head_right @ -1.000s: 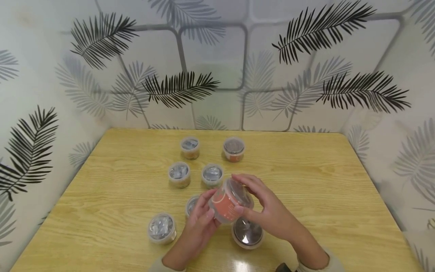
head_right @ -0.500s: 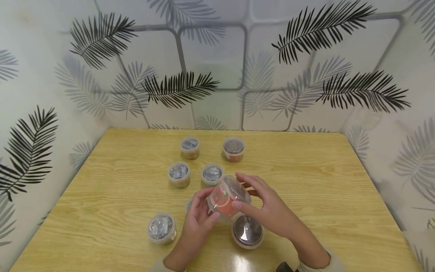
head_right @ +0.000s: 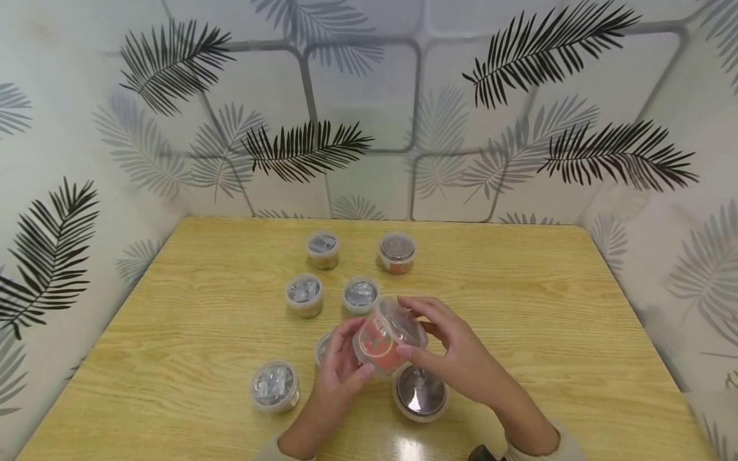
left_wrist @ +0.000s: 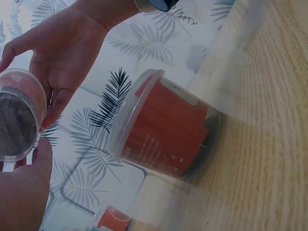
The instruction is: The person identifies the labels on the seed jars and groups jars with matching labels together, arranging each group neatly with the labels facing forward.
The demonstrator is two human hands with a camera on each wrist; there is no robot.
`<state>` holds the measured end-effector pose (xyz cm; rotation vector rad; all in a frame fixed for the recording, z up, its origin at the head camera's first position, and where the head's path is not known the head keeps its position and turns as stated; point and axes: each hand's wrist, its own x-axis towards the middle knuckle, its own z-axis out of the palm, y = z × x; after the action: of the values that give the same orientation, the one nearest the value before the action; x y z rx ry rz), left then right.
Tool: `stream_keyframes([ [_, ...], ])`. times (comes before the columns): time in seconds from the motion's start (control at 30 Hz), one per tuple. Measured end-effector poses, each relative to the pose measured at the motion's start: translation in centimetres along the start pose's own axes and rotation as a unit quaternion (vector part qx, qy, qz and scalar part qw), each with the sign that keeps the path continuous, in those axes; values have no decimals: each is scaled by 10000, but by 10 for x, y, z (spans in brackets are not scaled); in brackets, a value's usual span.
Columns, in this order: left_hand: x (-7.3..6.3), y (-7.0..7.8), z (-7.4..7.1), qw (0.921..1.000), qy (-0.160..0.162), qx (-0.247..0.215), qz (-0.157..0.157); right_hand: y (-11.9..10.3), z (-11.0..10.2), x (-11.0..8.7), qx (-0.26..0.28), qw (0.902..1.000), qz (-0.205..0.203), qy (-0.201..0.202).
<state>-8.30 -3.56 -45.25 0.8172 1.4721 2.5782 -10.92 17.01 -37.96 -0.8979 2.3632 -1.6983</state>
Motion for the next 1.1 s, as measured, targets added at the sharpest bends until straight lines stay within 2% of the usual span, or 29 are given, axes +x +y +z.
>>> stream_keyframes([
  [0.13,-1,0,-1,9992,-96,-63,-372,0,0,0,64,9999,-120,-21],
  [0.23,-2,1,-2,9976,-226,-330,-572,0,0,0,152,9996,-224,-56],
  [0.4,-1,2,-1,9934,-300,-867,-696,-2,-1,-1,273,9992,-254,-155],
  [0.57,-1,3,-1,9942,-316,-925,-440,-3,-1,-1,-129,9995,-195,-218],
  [0.67,-1,3,-1,9977,-201,-581,-272,-2,-1,-1,-314,9991,-209,-190],
  [0.8,0,2,0,9997,0,-182,-181,-1,-1,1,-183,9994,-287,-116],
  [1.1,0,1,1,9995,-156,-164,211,1,-1,0,-1,10000,7,-81],
])
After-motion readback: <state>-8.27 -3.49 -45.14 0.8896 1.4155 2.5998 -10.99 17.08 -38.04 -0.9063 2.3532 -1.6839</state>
